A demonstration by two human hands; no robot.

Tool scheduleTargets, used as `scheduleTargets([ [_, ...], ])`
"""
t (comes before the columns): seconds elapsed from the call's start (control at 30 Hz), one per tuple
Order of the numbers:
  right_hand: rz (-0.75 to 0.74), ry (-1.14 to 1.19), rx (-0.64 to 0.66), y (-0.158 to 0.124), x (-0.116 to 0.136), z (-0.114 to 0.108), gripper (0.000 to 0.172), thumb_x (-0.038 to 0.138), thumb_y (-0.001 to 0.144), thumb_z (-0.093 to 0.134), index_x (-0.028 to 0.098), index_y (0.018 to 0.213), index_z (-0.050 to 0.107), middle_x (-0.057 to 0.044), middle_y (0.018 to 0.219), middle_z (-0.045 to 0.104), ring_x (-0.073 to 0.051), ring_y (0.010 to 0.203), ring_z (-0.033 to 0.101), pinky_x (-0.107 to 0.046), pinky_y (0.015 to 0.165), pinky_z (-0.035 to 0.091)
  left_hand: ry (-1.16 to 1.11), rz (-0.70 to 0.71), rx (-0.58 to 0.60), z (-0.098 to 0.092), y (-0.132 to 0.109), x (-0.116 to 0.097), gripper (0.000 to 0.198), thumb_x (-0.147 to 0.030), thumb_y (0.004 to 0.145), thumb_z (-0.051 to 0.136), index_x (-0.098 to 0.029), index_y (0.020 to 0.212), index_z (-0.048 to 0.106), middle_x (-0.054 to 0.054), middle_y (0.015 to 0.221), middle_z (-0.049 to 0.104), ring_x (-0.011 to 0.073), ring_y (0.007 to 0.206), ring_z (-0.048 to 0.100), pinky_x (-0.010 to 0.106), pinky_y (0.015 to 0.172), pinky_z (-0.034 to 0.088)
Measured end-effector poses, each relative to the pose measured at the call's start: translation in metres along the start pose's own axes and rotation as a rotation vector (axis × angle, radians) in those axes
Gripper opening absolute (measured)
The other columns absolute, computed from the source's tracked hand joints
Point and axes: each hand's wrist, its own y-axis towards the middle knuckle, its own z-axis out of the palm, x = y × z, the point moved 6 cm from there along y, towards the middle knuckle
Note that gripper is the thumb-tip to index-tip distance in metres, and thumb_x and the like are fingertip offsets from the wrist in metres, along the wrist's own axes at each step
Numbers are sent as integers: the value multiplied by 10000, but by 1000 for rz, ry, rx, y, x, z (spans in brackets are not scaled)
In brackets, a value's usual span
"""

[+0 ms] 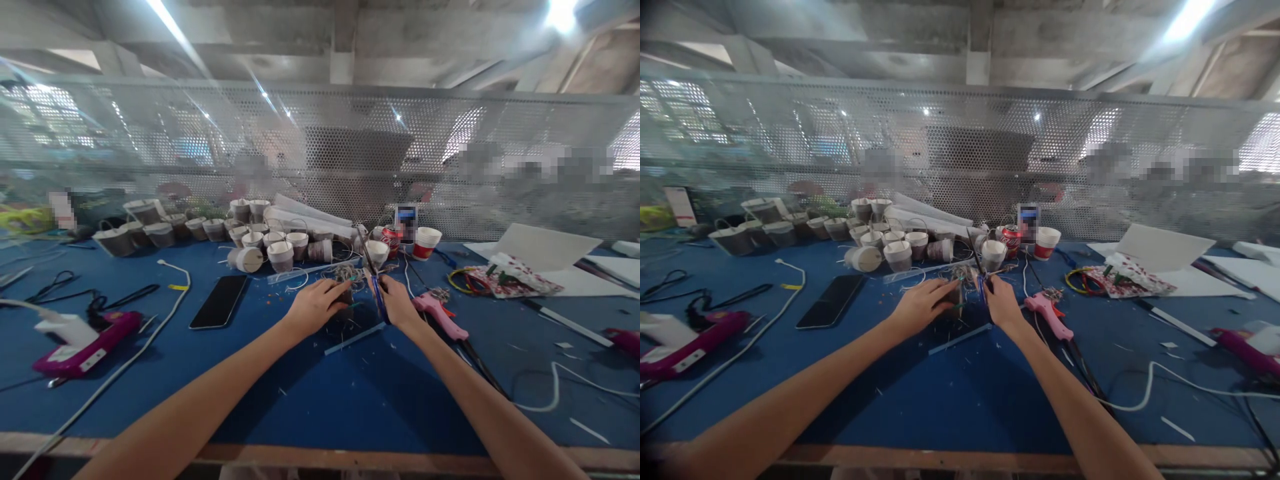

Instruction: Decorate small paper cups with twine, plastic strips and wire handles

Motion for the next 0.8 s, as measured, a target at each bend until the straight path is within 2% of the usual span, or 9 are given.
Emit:
scheduleTargets([
  [0.1,61,111,6,0,-8,1,231,368,814,369,218,665,461,-12,569,537,-174,627,538,-261,561,394,147,0,80,0,3,-6,352,-293,886,375,-180,1201,482,98,1047,577,200,932,561,344,796,500],
  [0.27,75,165,7,0,-13,2,197,351,804,377,220,674,445,-5,554,523,-164,580,524,-257,534,391,335,108,210,-3,3,-17,357,-171,901,230,-144,1079,539,119,1007,562,191,806,576,298,634,509],
  [0.33,55,155,29,-1,-9,3,198,355,806,374,221,676,439,-10,566,526,-169,597,529,-259,546,391,354,103,201,-6,3,-19,356,-207,909,225,-148,1083,529,121,1027,557,191,797,578,280,596,500],
  [0.43,35,101,32,-3,0,3,219,369,815,358,219,673,432,-27,601,539,-181,640,534,-268,580,390,322,75,182,-5,3,-22,446,-400,900,251,-114,1149,486,152,1053,547,228,815,576,313,589,505],
  [0.5,31,56,-9,-4,4,1,228,371,820,350,220,662,419,-39,631,548,-187,668,536,-276,608,387,305,60,203,1,4,-24,570,-514,857,289,-78,1177,470,177,1051,548,266,837,570,366,631,510],
  [0.57,38,49,-45,-5,5,-1,237,375,825,343,222,655,405,-42,637,552,-190,676,540,-279,615,388,299,37,224,7,4,-23,641,-556,819,350,-53,1204,454,190,1061,549,289,867,562,407,701,504],
  [0.67,68,102,-40,-5,0,0,236,381,830,346,226,662,404,-26,586,536,-184,635,543,-271,577,392,266,-15,193,11,3,-15,573,-469,839,404,-57,1237,432,178,1081,555,275,904,561,402,777,490],
  [0.8,55,221,-39,-5,-6,6,266,420,825,366,224,652,417,1,519,494,-172,568,522,-264,532,384,203,11,47,7,0,-9,381,-289,896,343,-135,1224,459,123,1052,582,203,904,578,339,778,500],
])
